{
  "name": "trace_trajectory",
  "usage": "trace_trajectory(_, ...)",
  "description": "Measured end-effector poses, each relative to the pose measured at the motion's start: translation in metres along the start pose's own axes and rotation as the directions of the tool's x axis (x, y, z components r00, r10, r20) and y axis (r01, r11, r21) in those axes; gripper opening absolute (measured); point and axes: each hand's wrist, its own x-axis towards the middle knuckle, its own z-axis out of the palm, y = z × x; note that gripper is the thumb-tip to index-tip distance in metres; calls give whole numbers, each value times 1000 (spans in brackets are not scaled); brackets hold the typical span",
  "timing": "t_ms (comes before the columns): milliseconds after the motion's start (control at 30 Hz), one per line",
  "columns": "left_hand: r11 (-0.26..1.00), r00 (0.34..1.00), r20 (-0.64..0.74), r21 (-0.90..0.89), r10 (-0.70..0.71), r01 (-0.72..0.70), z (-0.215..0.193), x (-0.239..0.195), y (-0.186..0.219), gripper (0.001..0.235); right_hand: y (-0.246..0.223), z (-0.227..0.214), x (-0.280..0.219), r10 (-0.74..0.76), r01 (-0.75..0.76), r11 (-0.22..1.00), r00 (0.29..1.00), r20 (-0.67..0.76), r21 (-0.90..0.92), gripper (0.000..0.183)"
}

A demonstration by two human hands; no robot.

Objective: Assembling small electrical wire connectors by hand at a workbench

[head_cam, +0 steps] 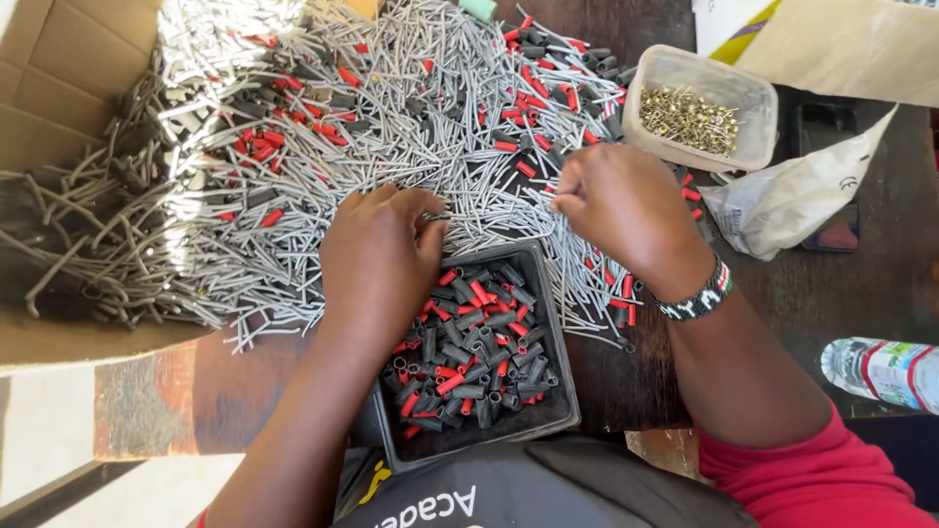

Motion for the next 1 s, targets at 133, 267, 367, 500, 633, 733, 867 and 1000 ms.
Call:
trace_trajectory(133,998,998,37,34,-60,59,-1,3,3,16,2,7,-11,0,-2,998,999,-38,-56,13)
trace_trajectory(267,997,997,37,37,-70,69,-5,4,8,16,-7,21,-13,-170,167,985,981,-97,-38,34)
trace_trajectory(367,997,997,30,28,-68,67,-4,4,9,16,-15,16,-14,-236,237,971,970,-63,17,42)
trace_trajectory(500,998,998,15,-7,-66,66,-4,3,11,15,-7,21,-6,-263,265,961,964,-33,80,41)
trace_trajectory(633,997,997,11,0,-77,77,-3,2,12,12,-5,19,-5,-221,222,969,975,-27,111,25)
trace_trajectory(733,997,997,4,1,-77,77,-5,2,15,10,0,19,-3,-210,213,968,977,-31,134,20)
trace_trajectory(867,997,997,-16,3,-74,75,-4,-1,14,9,7,17,5,-211,219,959,975,-67,181,18)
trace_trajectory(1000,998,998,-31,13,-60,61,-2,-2,14,9,5,2,-3,-176,195,947,980,-95,256,11)
